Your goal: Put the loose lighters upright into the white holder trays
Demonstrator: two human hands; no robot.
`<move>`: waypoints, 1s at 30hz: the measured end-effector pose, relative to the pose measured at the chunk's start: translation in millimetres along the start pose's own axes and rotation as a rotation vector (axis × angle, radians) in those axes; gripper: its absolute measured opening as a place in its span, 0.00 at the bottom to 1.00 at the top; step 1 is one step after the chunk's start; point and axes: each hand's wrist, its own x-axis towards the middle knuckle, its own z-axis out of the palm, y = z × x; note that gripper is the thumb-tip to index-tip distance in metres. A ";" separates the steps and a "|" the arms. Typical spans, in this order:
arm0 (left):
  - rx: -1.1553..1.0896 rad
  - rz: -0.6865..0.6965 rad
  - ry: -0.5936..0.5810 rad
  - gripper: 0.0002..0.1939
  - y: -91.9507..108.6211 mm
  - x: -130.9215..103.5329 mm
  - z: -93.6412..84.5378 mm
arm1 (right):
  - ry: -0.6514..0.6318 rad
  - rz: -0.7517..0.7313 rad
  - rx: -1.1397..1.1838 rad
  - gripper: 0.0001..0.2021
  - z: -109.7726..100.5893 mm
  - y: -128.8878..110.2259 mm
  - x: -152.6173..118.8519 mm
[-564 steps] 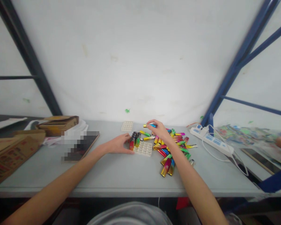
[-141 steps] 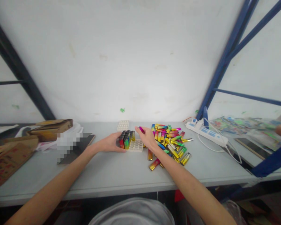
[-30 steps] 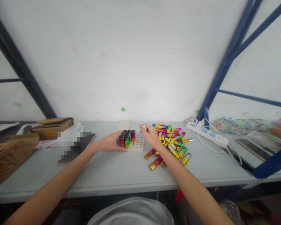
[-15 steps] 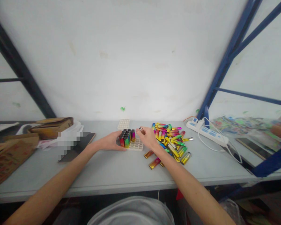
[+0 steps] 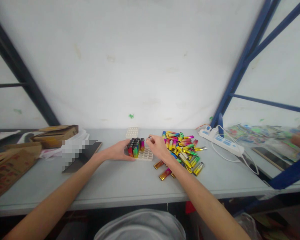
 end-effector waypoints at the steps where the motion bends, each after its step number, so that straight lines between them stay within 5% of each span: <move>1: -0.002 0.001 0.001 0.37 -0.6 0.2 0.1 | 0.003 -0.003 -0.006 0.18 0.0 0.0 0.1; 8: 0.005 -0.002 0.009 0.38 -6.2 1.6 1.9 | -0.062 -0.031 0.018 0.14 -4.0 5.2 1.1; 14: 0.011 0.020 0.007 0.38 -6.2 1.4 2.1 | -0.031 -0.199 -0.097 0.15 -8.2 1.8 2.4; 21: 0.018 0.009 0.018 0.38 -5.7 1.3 1.6 | -0.184 -0.178 0.002 0.15 -5.0 -0.1 0.5; 30: 0.019 0.011 0.020 0.37 -1.7 0.1 -0.1 | -0.190 -0.201 0.038 0.11 -0.1 2.6 -0.8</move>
